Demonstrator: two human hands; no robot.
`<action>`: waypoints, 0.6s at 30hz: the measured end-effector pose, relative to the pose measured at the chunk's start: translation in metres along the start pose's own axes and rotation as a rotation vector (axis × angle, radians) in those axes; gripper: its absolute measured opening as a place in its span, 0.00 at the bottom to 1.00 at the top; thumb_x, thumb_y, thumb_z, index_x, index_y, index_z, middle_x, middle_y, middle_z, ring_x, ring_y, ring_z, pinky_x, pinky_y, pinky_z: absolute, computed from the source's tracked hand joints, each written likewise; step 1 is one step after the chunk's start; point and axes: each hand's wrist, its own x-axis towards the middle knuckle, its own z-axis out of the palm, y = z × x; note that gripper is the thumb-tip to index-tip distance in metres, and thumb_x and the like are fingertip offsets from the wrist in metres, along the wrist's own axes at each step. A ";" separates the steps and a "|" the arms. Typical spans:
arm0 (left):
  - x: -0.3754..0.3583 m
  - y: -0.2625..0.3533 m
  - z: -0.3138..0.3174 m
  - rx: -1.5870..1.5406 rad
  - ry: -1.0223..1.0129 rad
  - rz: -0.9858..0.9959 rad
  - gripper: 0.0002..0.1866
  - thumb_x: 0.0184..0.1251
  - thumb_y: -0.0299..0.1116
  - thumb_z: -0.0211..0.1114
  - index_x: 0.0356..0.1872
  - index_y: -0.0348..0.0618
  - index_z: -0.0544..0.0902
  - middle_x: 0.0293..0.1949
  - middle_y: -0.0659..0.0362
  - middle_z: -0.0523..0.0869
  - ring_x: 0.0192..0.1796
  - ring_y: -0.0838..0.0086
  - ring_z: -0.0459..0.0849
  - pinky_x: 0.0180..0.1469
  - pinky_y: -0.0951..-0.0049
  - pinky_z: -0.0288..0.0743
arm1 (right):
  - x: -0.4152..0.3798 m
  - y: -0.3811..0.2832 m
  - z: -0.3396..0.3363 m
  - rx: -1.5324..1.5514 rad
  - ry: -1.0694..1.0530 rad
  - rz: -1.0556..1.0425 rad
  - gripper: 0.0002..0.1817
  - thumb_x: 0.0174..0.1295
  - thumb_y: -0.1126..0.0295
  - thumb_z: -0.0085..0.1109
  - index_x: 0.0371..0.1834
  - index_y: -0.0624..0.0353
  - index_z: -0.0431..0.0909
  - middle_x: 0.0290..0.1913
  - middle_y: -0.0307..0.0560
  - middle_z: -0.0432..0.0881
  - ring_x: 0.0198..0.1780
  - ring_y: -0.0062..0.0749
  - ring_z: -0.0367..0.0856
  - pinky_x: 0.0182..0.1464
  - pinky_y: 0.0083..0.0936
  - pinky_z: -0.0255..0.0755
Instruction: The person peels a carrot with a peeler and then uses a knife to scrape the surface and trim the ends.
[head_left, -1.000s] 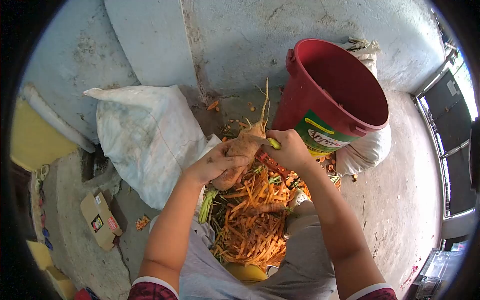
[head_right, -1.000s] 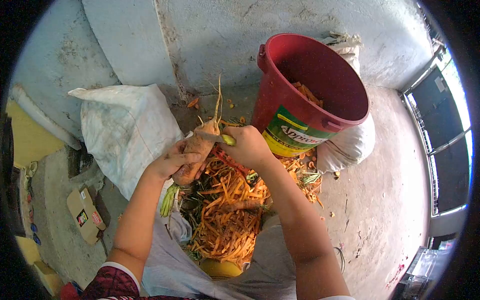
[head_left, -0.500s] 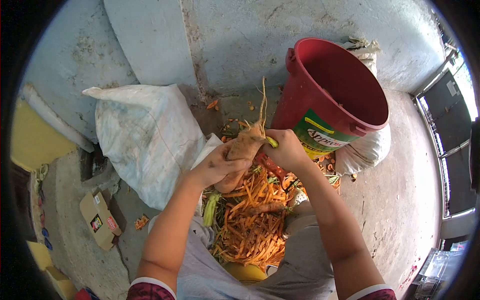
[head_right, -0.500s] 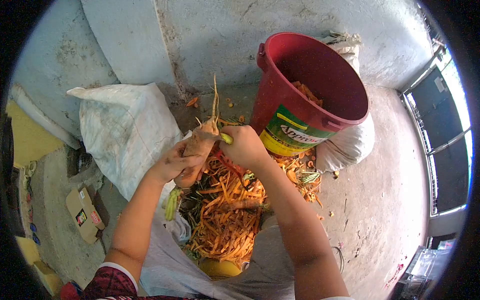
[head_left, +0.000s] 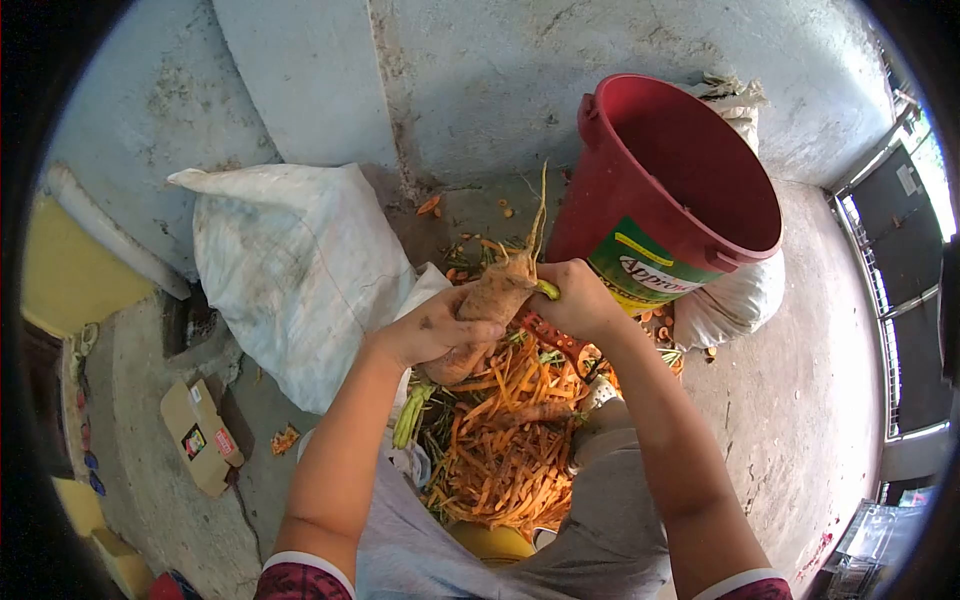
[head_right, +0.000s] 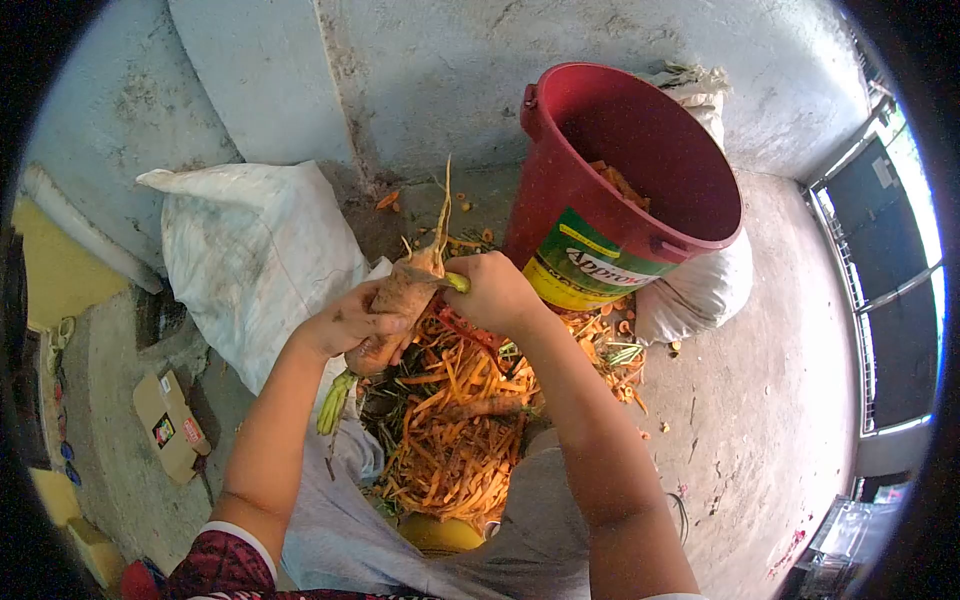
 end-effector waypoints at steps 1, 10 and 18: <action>0.000 0.000 0.000 0.003 -0.013 -0.015 0.27 0.49 0.42 0.62 0.48 0.36 0.69 0.34 0.58 0.76 0.36 0.77 0.74 0.39 0.77 0.70 | -0.001 -0.001 0.000 0.001 -0.017 0.011 0.14 0.41 0.69 0.53 0.31 0.65 0.76 0.25 0.61 0.75 0.30 0.53 0.74 0.36 0.35 0.68; 0.003 -0.006 0.008 0.058 -0.060 -0.039 0.28 0.49 0.43 0.63 0.47 0.36 0.68 0.28 0.56 0.78 0.32 0.68 0.78 0.39 0.71 0.71 | -0.003 0.009 0.000 -0.052 -0.165 0.089 0.14 0.42 0.68 0.52 0.31 0.65 0.75 0.27 0.61 0.76 0.31 0.52 0.74 0.38 0.35 0.68; 0.007 -0.011 0.007 0.630 0.101 0.014 0.29 0.46 0.46 0.65 0.44 0.32 0.69 0.34 0.50 0.77 0.37 0.66 0.75 0.41 0.71 0.68 | -0.002 0.025 0.024 -0.100 -0.224 0.269 0.16 0.44 0.64 0.53 0.32 0.65 0.75 0.29 0.61 0.76 0.34 0.50 0.75 0.40 0.36 0.68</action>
